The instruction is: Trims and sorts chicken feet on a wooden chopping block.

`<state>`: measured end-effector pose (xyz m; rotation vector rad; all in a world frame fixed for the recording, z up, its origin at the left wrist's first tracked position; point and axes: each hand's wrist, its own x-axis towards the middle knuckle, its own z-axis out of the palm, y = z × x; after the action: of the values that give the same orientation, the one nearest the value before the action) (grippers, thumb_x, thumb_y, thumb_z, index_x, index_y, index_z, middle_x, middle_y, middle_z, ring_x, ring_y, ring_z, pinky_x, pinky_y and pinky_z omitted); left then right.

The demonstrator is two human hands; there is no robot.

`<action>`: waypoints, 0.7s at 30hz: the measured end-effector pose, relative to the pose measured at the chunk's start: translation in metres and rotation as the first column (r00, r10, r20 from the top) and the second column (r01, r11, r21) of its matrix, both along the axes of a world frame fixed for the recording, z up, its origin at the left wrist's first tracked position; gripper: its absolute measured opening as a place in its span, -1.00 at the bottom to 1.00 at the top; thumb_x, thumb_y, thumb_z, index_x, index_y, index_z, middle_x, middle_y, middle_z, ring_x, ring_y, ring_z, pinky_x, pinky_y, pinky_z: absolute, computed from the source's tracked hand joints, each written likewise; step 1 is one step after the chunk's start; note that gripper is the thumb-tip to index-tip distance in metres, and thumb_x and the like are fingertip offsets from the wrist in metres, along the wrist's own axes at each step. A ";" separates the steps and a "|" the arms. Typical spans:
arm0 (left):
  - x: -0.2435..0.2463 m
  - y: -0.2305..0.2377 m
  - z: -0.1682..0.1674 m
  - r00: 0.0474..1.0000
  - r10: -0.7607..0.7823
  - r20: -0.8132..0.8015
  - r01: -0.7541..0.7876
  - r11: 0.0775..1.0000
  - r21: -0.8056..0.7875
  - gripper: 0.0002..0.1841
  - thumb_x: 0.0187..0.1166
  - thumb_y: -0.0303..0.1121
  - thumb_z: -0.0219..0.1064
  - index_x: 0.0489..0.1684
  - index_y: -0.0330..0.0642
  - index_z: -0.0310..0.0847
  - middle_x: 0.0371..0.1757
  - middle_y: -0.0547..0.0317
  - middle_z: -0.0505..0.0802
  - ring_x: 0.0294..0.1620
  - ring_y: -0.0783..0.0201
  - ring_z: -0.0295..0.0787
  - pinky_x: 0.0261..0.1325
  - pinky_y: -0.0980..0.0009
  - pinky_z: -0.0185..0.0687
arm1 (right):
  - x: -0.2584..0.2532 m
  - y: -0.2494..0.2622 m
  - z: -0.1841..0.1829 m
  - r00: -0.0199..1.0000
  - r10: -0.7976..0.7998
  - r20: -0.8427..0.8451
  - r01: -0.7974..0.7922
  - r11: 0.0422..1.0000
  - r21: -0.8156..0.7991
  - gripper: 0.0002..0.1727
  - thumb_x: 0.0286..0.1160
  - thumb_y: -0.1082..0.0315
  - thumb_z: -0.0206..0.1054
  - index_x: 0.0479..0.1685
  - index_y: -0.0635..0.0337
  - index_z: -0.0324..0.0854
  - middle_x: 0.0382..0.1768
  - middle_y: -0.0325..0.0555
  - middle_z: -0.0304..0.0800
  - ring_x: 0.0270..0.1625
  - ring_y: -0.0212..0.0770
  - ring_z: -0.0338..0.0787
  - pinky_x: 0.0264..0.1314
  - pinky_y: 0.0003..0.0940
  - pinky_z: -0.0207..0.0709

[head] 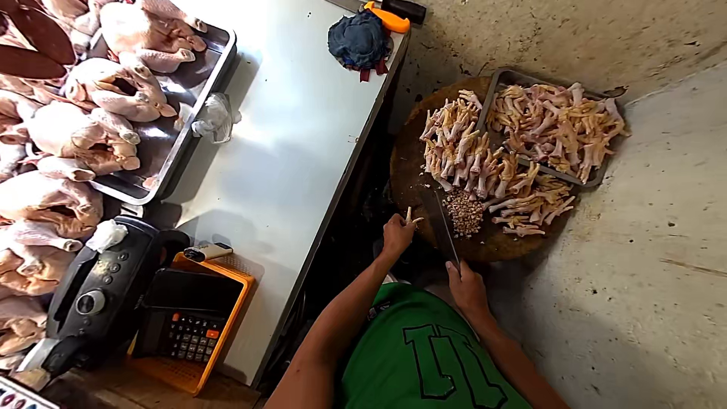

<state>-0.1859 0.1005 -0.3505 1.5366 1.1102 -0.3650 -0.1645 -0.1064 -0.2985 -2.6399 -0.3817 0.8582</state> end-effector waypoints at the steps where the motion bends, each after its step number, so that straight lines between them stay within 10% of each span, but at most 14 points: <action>1: 0.000 0.001 0.001 1.000 -0.011 -0.014 0.011 1.000 -0.004 -0.71 0.65 -0.22 0.33 0.01 -0.31 0.63 -0.09 -0.10 0.78 -0.13 0.08 0.77 0.03 0.10 0.67 | -0.003 0.000 -0.002 1.000 0.008 0.029 -0.009 1.000 0.024 -0.53 0.85 0.12 0.10 0.29 0.36 0.69 -0.38 0.26 0.81 -0.26 0.27 0.84 -0.14 0.27 0.63; 5: -0.004 -0.004 -0.004 0.997 0.051 0.050 -0.052 0.999 0.004 -0.75 0.66 -0.24 0.32 -0.05 -0.30 0.62 -0.20 -0.05 0.77 -0.27 0.15 0.77 -0.08 0.18 0.70 | 0.006 0.012 -0.009 0.986 -0.009 -0.166 -0.016 0.989 -0.149 -0.50 0.90 0.06 0.01 0.54 0.17 0.55 -0.09 0.25 0.87 0.05 0.26 0.86 0.16 0.24 0.63; 15: -0.004 -0.010 -0.029 0.866 0.417 0.276 -0.438 0.899 0.016 -0.78 0.69 -0.31 0.34 -0.20 -0.34 0.62 -0.40 0.02 0.75 -0.43 0.22 0.73 -0.18 0.21 0.72 | -0.007 -0.020 0.021 0.990 0.021 0.142 -0.050 0.978 0.202 -0.45 0.76 0.03 0.08 0.23 0.35 0.74 -0.53 0.07 0.75 -0.48 0.02 0.74 -0.35 0.06 0.60; 21: -0.008 -0.012 -0.032 0.814 0.501 0.295 -0.479 0.865 -0.150 -0.78 0.68 -0.34 0.36 -0.12 -0.40 0.58 -0.34 -0.03 0.76 -0.42 0.19 0.77 -0.24 0.23 0.80 | -0.005 -0.036 -0.006 0.997 0.056 -0.049 -0.053 0.997 0.065 -0.50 0.84 0.06 0.08 0.30 0.30 0.70 -0.36 0.19 0.82 -0.26 0.19 0.82 -0.11 0.25 0.62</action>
<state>-0.1943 0.0888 -0.3828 1.1374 1.1660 0.2013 -0.1697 -0.1428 -0.3049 -2.5551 -0.4618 0.9132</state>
